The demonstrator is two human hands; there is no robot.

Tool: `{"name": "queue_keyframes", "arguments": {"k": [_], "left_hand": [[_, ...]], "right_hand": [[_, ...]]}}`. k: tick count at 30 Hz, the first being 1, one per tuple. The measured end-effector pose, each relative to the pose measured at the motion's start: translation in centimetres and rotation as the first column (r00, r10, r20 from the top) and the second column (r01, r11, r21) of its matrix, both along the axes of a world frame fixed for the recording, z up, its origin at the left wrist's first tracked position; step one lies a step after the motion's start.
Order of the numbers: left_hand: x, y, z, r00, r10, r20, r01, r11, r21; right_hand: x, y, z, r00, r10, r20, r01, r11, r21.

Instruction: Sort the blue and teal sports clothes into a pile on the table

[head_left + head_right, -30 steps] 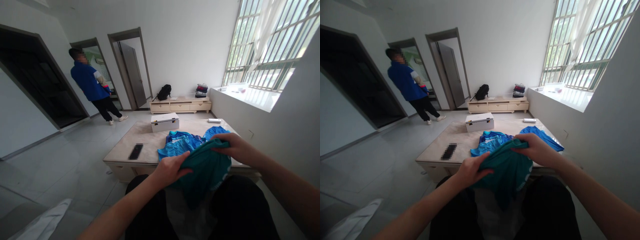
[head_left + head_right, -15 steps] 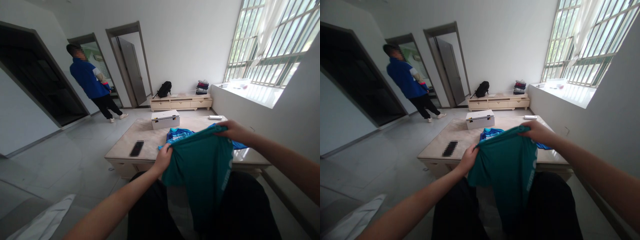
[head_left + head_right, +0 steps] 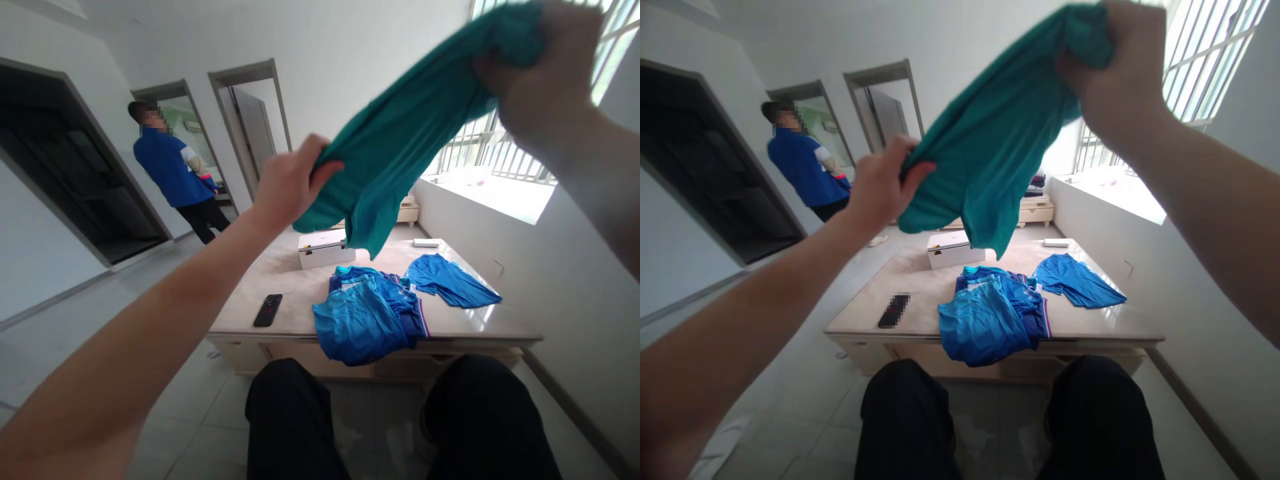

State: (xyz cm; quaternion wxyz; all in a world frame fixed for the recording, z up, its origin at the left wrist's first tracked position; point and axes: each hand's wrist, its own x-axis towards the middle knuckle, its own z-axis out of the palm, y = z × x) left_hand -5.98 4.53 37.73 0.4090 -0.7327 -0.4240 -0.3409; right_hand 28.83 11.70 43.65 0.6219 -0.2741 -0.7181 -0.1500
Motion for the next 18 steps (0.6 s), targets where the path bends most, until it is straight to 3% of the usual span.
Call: {"name": "queue_keyframes", "arguments": {"k": [3,5,8,11,14,16,18], "left_hand": [[-1.7,-0.7,-8.8,0.973,-0.131,-0.19,0.09,0.974,-0.209],[-2.9,-1.3,-15.8,0.941,-0.216,-0.261,0.094,0.907,-0.411],[-4.3,-2.8,-25.4,0.958,-0.215,-0.189,0.042,0.759,-0.65],[-5.4,-5.0,-32.1,0.976,-0.182,-0.121,0.013,0.6,-0.8],[-6.4,-6.7,-35.2,0.984,-0.171,-0.043,0.042,0.467,-0.883],[-7.2,-6.9,-35.4,0.989,-0.151,0.008,0.072,0.423,-0.903],[-8.1,-5.8,-34.3,0.993,-0.11,0.042,0.084,0.408,-0.909]], "right_hand": [[0.6,-3.4,-9.4,0.982,0.02,0.187,0.018,0.98,-0.199],[0.6,-5.0,-17.2,0.947,0.185,0.264,-0.082,0.93,-0.357],[0.2,-6.8,-28.6,0.883,0.395,0.254,-0.152,0.752,-0.642],[-0.4,-8.4,-36.6,0.865,0.483,0.136,-0.173,0.541,-0.823],[-1.2,-9.7,-39.3,0.856,0.516,0.046,-0.18,0.378,-0.908],[-1.9,-9.3,-38.4,0.843,0.537,0.026,-0.173,0.316,-0.933],[-3.0,-7.0,-36.0,0.833,0.55,0.054,-0.146,0.315,-0.938]]}}
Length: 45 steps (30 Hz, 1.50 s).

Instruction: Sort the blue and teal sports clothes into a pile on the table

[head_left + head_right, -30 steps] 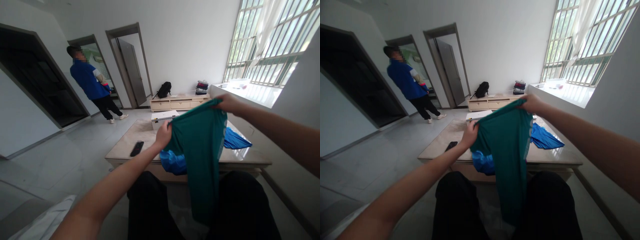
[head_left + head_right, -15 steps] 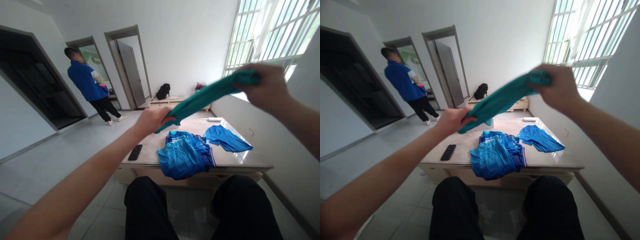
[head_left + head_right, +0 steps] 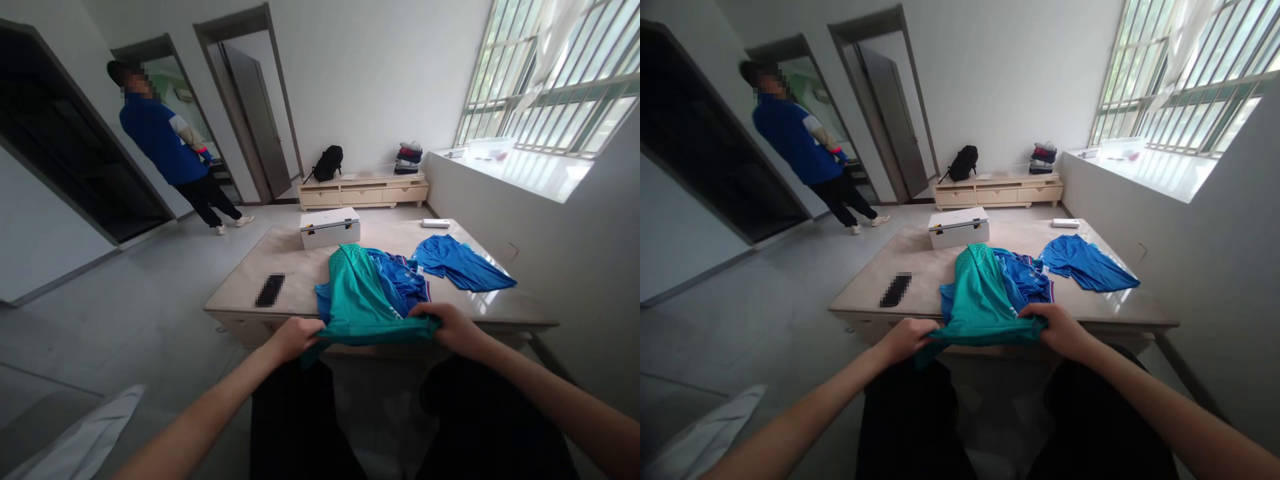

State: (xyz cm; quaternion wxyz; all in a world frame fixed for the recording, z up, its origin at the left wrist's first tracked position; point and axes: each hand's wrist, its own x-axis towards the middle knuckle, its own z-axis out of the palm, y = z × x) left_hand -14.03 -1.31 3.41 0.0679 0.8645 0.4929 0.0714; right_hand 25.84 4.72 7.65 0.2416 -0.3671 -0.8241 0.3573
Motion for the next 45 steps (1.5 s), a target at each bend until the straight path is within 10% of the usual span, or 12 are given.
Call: {"name": "queue_keyframes", "arguments": {"k": [5,9,11,14,19,26,33,39,45], "left_hand": [[-2.2,8.4,6.3,0.97,0.235,0.054,-0.239,0.968,0.076],[-1.5,15.5,10.2,0.88,0.444,0.168,-0.474,0.814,0.336],[0.2,16.8,9.3,0.888,0.422,0.182,-0.458,0.778,0.43],[3.3,15.9,4.2,0.952,0.304,0.03,-0.296,0.895,0.333],[5.7,13.5,-5.9,0.967,0.227,-0.117,-0.216,0.972,0.094],[4.6,14.8,-7.2,0.965,0.234,-0.118,-0.227,0.972,0.068],[3.7,14.9,-0.5,0.929,0.367,-0.046,-0.346,0.906,0.244],[0.6,10.8,11.4,0.88,0.377,0.289,-0.473,0.759,0.448],[-0.4,3.5,19.3,0.906,0.301,0.298,-0.412,0.792,0.45]], "right_hand": [[-6.0,13.5,8.9,0.997,-0.059,0.045,0.044,0.958,0.285],[-12.5,21.9,12.3,0.968,-0.242,-0.059,0.244,0.873,0.422],[-14.8,21.9,10.4,0.951,-0.278,-0.134,0.308,0.829,0.466],[-16.1,18.2,3.3,0.969,-0.231,-0.091,0.24,0.783,0.574],[-14.0,12.8,-9.1,0.916,-0.204,0.346,0.015,0.879,0.477],[-13.1,12.9,-11.5,0.876,-0.23,0.423,0.031,0.904,0.427],[-16.6,12.5,-6.0,0.854,-0.348,0.387,0.14,0.87,0.473],[-18.0,11.0,7.1,0.898,-0.359,0.254,0.149,0.792,0.592],[-16.1,5.5,15.7,0.94,-0.213,0.265,-0.01,0.762,0.647]]}}
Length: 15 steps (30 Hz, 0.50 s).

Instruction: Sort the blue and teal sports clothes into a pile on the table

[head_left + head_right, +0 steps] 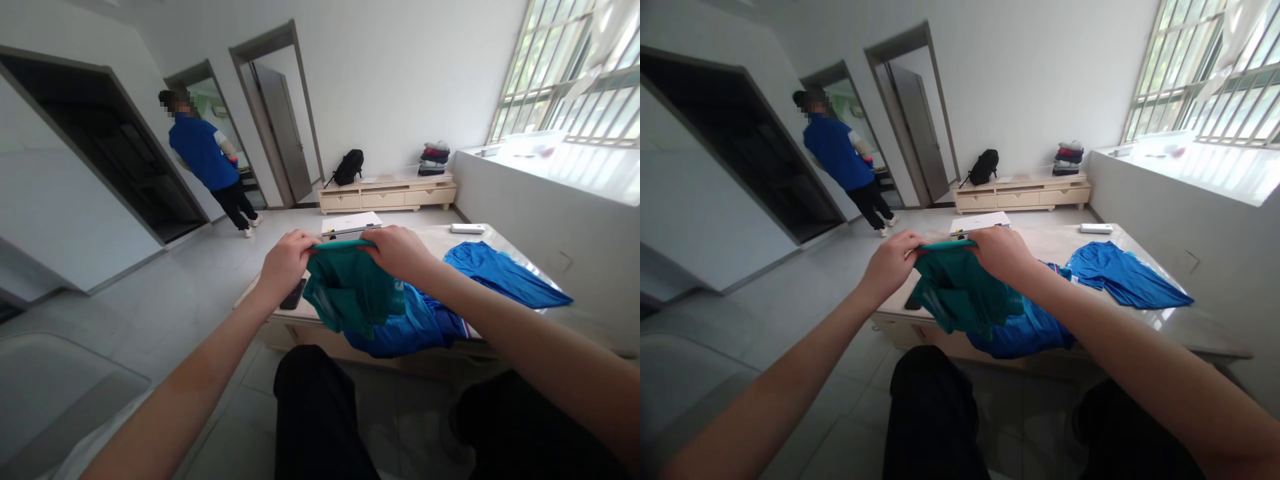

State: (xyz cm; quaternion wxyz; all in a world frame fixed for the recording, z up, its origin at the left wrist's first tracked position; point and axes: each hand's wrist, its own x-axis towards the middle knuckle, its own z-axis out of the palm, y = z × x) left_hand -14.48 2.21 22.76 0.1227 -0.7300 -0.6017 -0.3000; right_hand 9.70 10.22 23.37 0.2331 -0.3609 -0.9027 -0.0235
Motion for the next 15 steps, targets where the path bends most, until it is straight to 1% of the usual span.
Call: {"name": "queue_keyframes", "arguments": {"k": [2,4,6,8,10,11,13,15], "left_hand": [[-0.7,-1.2,0.3,1.0,0.01,-0.017,-0.011,0.998,-0.06],[-1.9,-1.5,-0.6,0.999,0.044,0.014,-0.041,0.985,-0.167],[-3.3,-0.9,-1.9,0.996,0.052,0.066,-0.028,0.947,-0.321],[-4.6,0.2,-2.9,0.995,0.038,0.088,0.002,0.908,-0.42],[-5.2,1.6,-3.0,0.997,0.049,0.059,-0.02,0.907,-0.421],[-5.2,2.4,-2.5,0.997,0.065,0.035,-0.045,0.917,-0.396],[-4.3,4.2,-0.8,0.996,0.085,-0.008,-0.082,0.939,-0.333],[-2.2,6.5,1.3,0.997,0.068,-0.037,-0.075,0.966,-0.248]], "right_hand": [[0.0,-1.3,0.3,0.997,0.082,-0.003,-0.081,0.992,-0.091],[-0.5,-2.1,-0.4,0.987,0.16,-0.008,-0.158,0.967,-0.2],[-1.7,-2.4,-1.4,0.977,0.21,-0.04,-0.211,0.92,-0.329],[-3.3,-2.0,-2.4,0.966,0.209,-0.15,-0.255,0.849,-0.463],[-5.4,-0.9,-3.0,0.946,0.16,-0.283,-0.296,0.784,-0.546],[-6.5,-0.2,-3.1,0.932,0.124,-0.341,-0.308,0.767,-0.563],[-8.1,1.3,-3.2,0.898,0.046,-0.437,-0.318,0.755,-0.574],[-8.8,2.7,-3.8,0.838,-0.063,-0.543,-0.328,0.737,-0.591]]}}
